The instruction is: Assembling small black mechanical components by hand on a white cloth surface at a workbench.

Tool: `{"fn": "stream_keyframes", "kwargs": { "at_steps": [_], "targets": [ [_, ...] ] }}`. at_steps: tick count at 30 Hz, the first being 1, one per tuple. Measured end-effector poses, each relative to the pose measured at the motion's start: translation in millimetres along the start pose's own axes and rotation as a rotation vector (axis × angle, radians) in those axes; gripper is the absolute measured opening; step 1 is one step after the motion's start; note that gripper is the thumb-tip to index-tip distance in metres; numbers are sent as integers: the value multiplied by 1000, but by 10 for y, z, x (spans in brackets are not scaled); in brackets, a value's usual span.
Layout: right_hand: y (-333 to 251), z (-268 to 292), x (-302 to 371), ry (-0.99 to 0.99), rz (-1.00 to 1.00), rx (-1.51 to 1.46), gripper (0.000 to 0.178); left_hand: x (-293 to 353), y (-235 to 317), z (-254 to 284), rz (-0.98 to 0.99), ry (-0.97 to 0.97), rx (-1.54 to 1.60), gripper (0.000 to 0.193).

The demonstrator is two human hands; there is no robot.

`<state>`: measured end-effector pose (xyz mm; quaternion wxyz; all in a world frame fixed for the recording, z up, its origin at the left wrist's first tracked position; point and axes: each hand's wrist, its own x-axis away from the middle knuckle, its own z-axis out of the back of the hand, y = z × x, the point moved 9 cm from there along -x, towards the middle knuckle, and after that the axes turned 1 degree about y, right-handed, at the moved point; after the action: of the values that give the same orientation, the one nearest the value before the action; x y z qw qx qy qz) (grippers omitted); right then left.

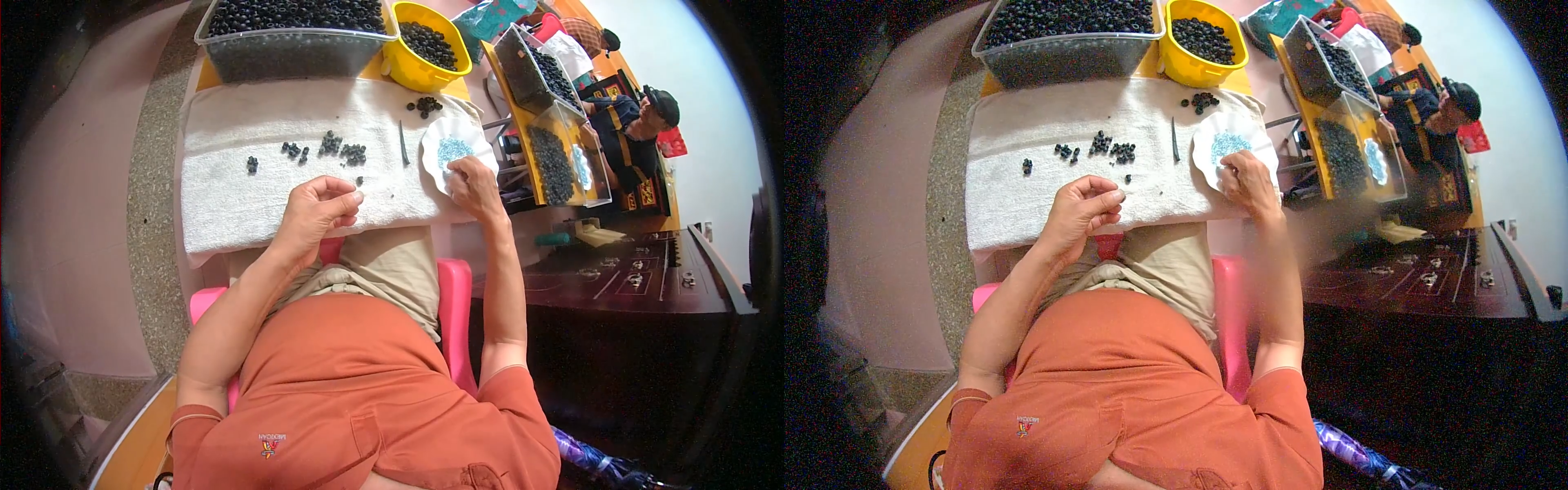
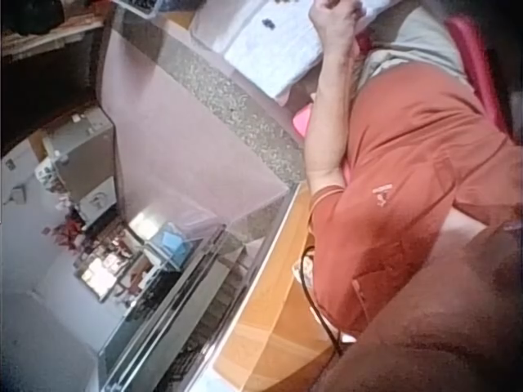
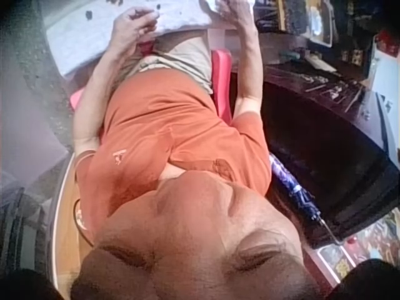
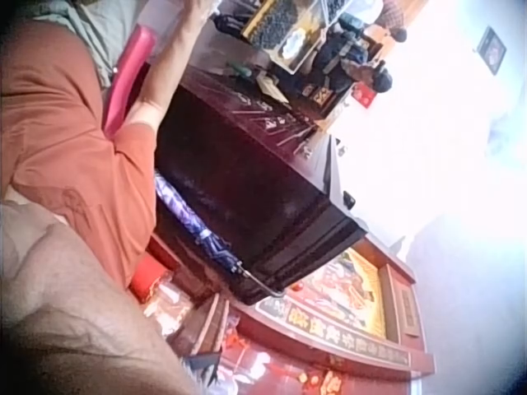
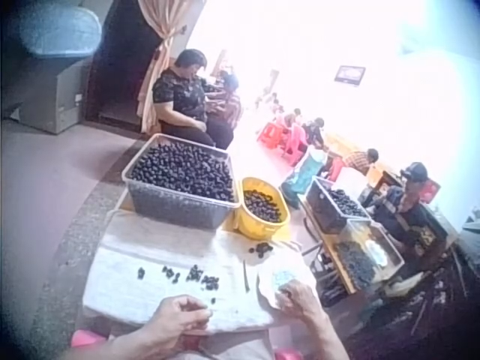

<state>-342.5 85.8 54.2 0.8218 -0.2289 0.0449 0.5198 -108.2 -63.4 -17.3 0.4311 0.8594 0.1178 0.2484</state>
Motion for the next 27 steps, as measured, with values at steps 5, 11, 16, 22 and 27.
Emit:
{"fn": "stream_keyframes", "kwargs": {
  "at_steps": [5,11,16,22,27],
  "targets": [
    [31,9,35,36,21,28,18,19,23,-12,8,20,-20,13],
    [28,36,63,64,-11,16,13,9,11,-3,2,15,-10,14],
    [145,75,94,137,-92,-82,14,10,5,-7,4,14,-9,13],
    [291,9,171,89,-287,-391,15,7,1,-2,-8,7,-2,13],
    [133,16,181,180,-267,-812,16,14,10,0,-1,8,-4,14]
  ]
}}
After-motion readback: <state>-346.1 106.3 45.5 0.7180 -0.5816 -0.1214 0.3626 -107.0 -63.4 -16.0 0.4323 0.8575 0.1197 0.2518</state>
